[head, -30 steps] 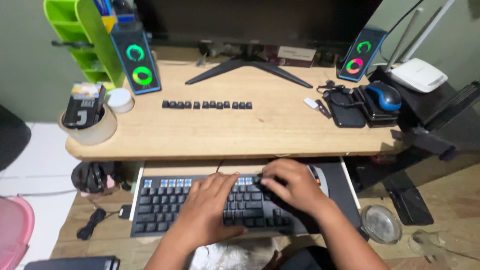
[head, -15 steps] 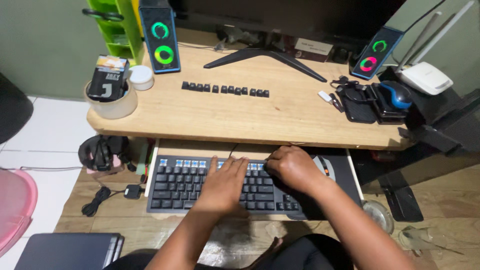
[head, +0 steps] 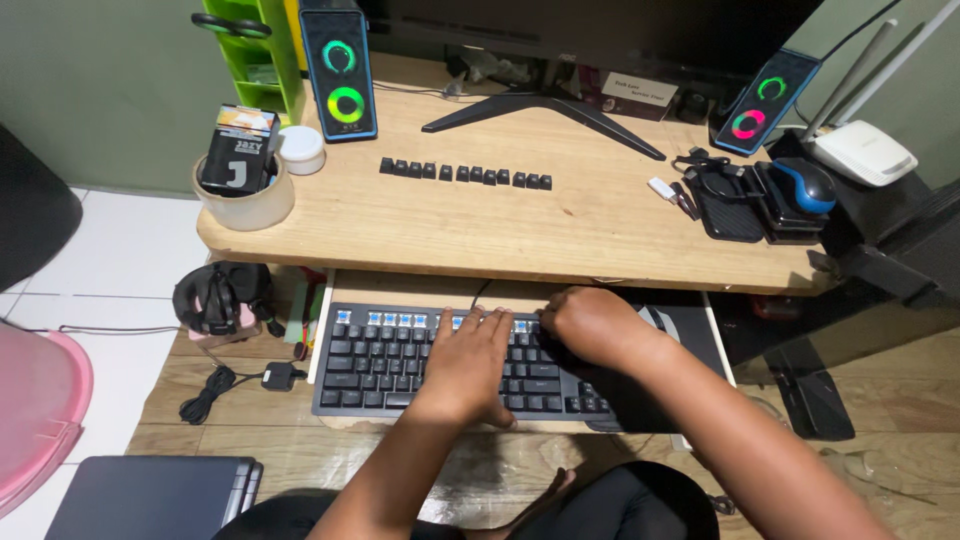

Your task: The person sits on the floor and uses a keycap puller to remove keycaps from a mechanical keyboard. They place the removed keycaps in a row on the desk and continue removing more keycaps.

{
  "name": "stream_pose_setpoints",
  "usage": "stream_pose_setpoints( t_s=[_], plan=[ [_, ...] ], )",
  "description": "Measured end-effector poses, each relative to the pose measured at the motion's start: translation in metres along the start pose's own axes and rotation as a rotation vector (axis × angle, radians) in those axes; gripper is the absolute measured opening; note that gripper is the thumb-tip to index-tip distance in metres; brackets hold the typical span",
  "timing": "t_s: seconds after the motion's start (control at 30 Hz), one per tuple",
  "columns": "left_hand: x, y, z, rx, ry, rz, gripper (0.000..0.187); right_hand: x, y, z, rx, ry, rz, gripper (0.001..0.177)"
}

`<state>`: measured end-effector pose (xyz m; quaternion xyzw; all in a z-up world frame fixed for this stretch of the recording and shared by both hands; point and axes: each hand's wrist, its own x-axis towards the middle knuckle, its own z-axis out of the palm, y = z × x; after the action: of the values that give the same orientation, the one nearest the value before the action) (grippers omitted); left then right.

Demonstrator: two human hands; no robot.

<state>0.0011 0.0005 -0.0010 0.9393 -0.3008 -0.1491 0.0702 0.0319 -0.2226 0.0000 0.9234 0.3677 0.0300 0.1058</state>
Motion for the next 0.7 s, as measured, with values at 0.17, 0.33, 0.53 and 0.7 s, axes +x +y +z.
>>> stream_pose_setpoints(
  t_s=[0.17, 0.33, 0.53, 0.7],
  plan=[
    [0.000, -0.001, 0.001, 0.003, 0.008, 0.000, 0.143, -0.001, 0.009, -0.003, 0.016, -0.021, -0.038, 0.014],
    [0.000, 0.001, -0.003, 0.016, -0.008, -0.004, 0.144, 0.000, 0.011, -0.004, 0.146, -0.037, -0.010, 0.012],
    [0.002, 0.002, -0.001, 0.027, 0.004, -0.008, 0.146, 0.004, 0.011, -0.002, 0.187, -0.066, -0.027, 0.021],
    [0.004, 0.002, 0.000, 0.020, -0.030, -0.012, 0.147, 0.004, 0.014, 0.004, 0.161, -0.096, -0.068, 0.020]
  ],
)
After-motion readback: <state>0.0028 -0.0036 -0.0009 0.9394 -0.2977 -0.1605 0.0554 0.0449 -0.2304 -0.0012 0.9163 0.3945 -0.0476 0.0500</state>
